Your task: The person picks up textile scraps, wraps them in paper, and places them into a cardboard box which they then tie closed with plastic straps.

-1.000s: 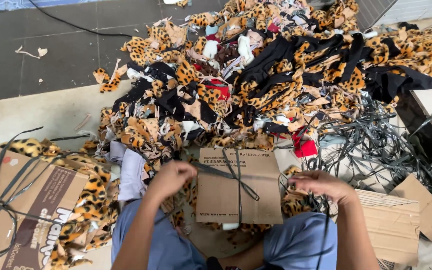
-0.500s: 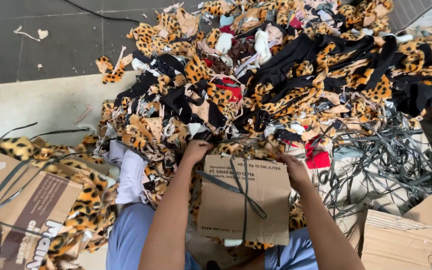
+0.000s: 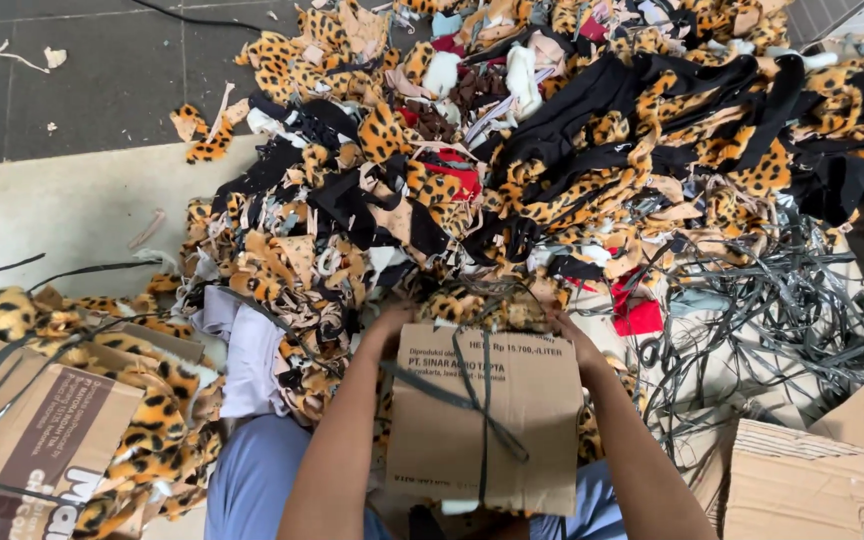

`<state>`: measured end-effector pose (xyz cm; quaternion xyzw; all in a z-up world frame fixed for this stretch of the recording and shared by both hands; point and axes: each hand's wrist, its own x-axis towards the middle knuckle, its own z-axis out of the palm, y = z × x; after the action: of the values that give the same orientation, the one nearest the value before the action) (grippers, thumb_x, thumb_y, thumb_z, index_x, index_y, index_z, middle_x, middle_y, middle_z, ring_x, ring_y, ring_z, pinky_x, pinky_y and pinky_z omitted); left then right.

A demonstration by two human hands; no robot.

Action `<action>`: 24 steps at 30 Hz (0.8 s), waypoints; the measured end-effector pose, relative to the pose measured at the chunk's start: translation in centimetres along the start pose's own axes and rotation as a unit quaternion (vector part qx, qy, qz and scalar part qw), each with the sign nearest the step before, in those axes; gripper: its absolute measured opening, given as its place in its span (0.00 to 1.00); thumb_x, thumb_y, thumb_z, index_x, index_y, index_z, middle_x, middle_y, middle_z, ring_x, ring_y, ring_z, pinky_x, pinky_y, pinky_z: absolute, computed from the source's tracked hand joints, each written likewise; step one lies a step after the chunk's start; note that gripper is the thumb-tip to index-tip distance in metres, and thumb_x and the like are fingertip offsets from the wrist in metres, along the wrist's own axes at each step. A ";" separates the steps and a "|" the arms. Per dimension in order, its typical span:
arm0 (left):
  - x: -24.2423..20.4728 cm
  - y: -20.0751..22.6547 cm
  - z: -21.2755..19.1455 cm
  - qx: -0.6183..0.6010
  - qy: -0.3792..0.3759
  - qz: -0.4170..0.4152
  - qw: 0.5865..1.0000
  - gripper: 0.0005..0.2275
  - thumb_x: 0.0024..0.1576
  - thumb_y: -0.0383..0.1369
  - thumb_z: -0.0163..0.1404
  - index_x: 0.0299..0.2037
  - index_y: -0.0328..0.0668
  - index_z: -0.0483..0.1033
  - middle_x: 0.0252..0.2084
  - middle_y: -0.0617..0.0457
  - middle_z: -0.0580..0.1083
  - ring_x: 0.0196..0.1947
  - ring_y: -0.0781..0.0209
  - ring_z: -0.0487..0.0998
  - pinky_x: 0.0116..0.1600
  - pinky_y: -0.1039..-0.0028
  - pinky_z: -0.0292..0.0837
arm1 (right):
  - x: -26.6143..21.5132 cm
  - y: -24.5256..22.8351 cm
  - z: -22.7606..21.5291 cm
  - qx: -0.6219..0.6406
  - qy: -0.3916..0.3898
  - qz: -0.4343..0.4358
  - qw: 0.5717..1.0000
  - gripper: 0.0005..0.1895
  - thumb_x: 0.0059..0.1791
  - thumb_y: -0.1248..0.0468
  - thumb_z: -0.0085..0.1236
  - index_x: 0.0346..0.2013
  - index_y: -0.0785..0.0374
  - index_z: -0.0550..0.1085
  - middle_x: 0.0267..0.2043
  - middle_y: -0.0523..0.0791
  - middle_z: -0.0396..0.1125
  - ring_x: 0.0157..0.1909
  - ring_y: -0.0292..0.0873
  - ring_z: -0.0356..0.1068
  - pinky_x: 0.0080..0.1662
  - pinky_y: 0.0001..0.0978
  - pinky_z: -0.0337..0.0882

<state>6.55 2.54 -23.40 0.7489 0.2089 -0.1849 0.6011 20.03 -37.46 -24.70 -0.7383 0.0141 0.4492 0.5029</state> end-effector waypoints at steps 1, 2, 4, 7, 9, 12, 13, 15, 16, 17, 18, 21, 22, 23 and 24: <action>1.8 -1.7 0.0 -0.036 -0.011 -0.039 0.999 0.22 0.64 0.41 0.42 0.61 0.33 0.74 0.64 0.27 0.69 0.67 0.27 0.64 0.69 0.47 0.60 | 0.4 0.0 0.3 0.032 0.050 0.010 0.998 0.23 0.58 0.51 0.46 0.64 0.59 0.66 0.56 0.57 0.67 0.46 0.46 0.68 0.45 0.32 0.66; 3.2 -3.6 0.1 -0.072 -0.021 -0.081 0.994 0.21 0.66 0.43 0.41 0.63 0.40 0.74 0.66 0.33 0.69 0.68 0.31 0.64 0.68 0.49 0.62 | 0.5 0.3 0.8 0.065 0.099 0.023 0.993 0.24 0.56 0.46 0.49 0.63 0.54 0.66 0.56 0.57 0.63 0.47 0.53 0.66 0.40 0.42 0.67; 0.1 -1.0 0.5 -0.171 -0.022 -0.136 0.976 0.15 0.63 0.43 0.46 0.51 0.43 0.77 0.52 0.42 0.73 0.54 0.42 0.73 0.51 0.58 0.69 | -2.1 -0.4 0.7 0.026 0.102 0.030 0.994 0.28 0.55 0.44 0.49 0.65 0.54 0.65 0.54 0.58 0.63 0.39 0.52 0.64 0.33 0.40 0.61; -5.2 3.0 0.9 -0.251 -0.009 -0.208 0.945 0.12 0.57 0.41 0.54 0.38 0.40 0.80 0.32 0.48 0.75 0.33 0.52 0.80 0.32 0.65 0.74 | 2.4 7.6 -3.1 0.019 0.085 0.058 0.995 0.33 0.53 0.41 0.51 0.65 0.57 0.67 0.50 0.60 0.65 0.34 0.53 0.63 0.28 0.39 0.59; -5.6 -2.3 0.2 -0.232 0.001 -0.230 0.945 0.12 0.54 0.37 0.57 0.37 0.33 0.79 0.27 0.46 0.73 0.27 0.52 0.78 0.30 0.62 0.72 | -0.7 4.6 -1.8 0.054 0.067 0.082 0.993 0.34 0.52 0.40 0.55 0.63 0.59 0.70 0.48 0.61 0.67 0.36 0.54 0.63 0.32 0.40 0.63; 1.5 -12.0 1.4 -0.138 0.000 -0.254 0.957 0.30 0.52 0.53 0.62 0.51 0.29 0.80 0.38 0.36 0.80 0.35 0.39 0.84 0.38 0.46 0.79 | -9.3 -2.4 4.3 0.030 0.055 0.138 0.988 0.42 0.51 0.40 0.50 0.67 0.71 0.65 0.53 0.68 0.65 0.46 0.55 0.64 0.46 0.37 0.66; 0.6 -11.5 1.4 -0.119 0.009 -0.256 0.959 0.33 0.51 0.55 0.61 0.53 0.28 0.79 0.42 0.34 0.79 0.40 0.36 0.83 0.43 0.44 0.77 | -5.2 3.6 1.4 0.052 0.055 0.154 0.985 0.37 0.50 0.41 0.55 0.61 0.67 0.71 0.49 0.66 0.69 0.39 0.58 0.68 0.38 0.43 0.68; -8.0 -13.4 -1.2 -0.099 0.016 -0.261 0.960 0.36 0.51 0.57 0.60 0.56 0.27 0.77 0.45 0.32 0.79 0.45 0.34 0.82 0.48 0.42 0.75 | -2.0 7.5 1.1 0.075 0.055 0.172 0.981 0.32 0.49 0.42 0.61 0.55 0.64 0.76 0.45 0.64 0.74 0.33 0.62 0.73 0.30 0.49 0.69; -7.8 -11.6 -2.5 -0.096 0.018 -0.259 0.961 0.35 0.51 0.56 0.59 0.56 0.27 0.77 0.46 0.32 0.79 0.45 0.34 0.82 0.48 0.42 0.75 | -2.7 6.7 1.9 0.072 0.051 0.168 0.982 0.31 0.50 0.44 0.60 0.55 0.66 0.76 0.44 0.64 0.73 0.34 0.62 0.72 0.32 0.49 0.69; -5.0 -7.2 1.1 -0.093 0.021 -0.258 0.962 0.35 0.51 0.55 0.59 0.56 0.27 0.77 0.46 0.32 0.79 0.46 0.34 0.81 0.49 0.43 0.75 | -3.4 5.8 2.6 0.069 0.047 0.163 0.983 0.29 0.51 0.46 0.58 0.54 0.68 0.76 0.43 0.65 0.73 0.35 0.62 0.72 0.34 0.50 0.69; -5.7 -6.5 1.0 -0.088 0.023 -0.255 0.963 0.34 0.51 0.54 0.59 0.56 0.27 0.77 0.46 0.32 0.79 0.46 0.34 0.81 0.49 0.43 0.75 | -3.6 5.8 3.1 0.069 0.047 0.163 0.983 0.29 0.51 0.46 0.58 0.54 0.68 0.76 0.43 0.65 0.73 0.35 0.62 0.72 0.34 0.50 0.69; -8.0 -4.6 0.7 -0.075 0.030 -0.247 0.966 0.33 0.51 0.52 0.58 0.56 0.27 0.77 0.47 0.32 0.78 0.48 0.35 0.81 0.50 0.44 0.75 | -4.2 5.6 4.1 0.031 0.038 0.164 0.985 0.29 0.50 0.45 0.58 0.54 0.66 0.76 0.44 0.63 0.73 0.36 0.62 0.72 0.35 0.50 0.69; -8.9 -4.1 0.7 -0.072 0.033 -0.245 0.966 0.32 0.52 0.51 0.57 0.56 0.27 0.77 0.47 0.33 0.78 0.48 0.35 0.80 0.51 0.45 0.75 | -4.5 5.7 4.1 0.001 0.031 0.166 0.986 0.29 0.50 0.45 0.58 0.54 0.65 0.77 0.44 0.63 0.74 0.37 0.61 0.72 0.37 0.50 0.69; -9.8 -3.7 0.7 -0.068 0.037 -0.243 0.967 0.31 0.52 0.51 0.57 0.56 0.27 0.77 0.48 0.33 0.78 0.48 0.35 0.80 0.51 0.45 0.75 | -4.8 5.7 4.1 -0.029 0.024 0.168 0.985 0.28 0.50 0.45 0.58 0.54 0.64 0.77 0.44 0.62 0.74 0.38 0.61 0.72 0.38 0.50 0.69; -10.2 -3.2 0.7 -0.062 0.037 -0.239 0.968 0.31 0.52 0.50 0.57 0.56 0.27 0.78 0.48 0.33 0.78 0.49 0.35 0.80 0.51 0.45 0.75 | -5.4 6.0 4.1 -0.026 0.025 0.167 0.985 0.28 0.50 0.45 0.58 0.54 0.64 0.77 0.44 0.62 0.74 0.38 0.61 0.72 0.38 0.50 0.69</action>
<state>-3.80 1.56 -20.75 0.6449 0.4153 -0.2822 0.5762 11.32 -39.61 -25.83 -0.7498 0.1381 0.5081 0.4007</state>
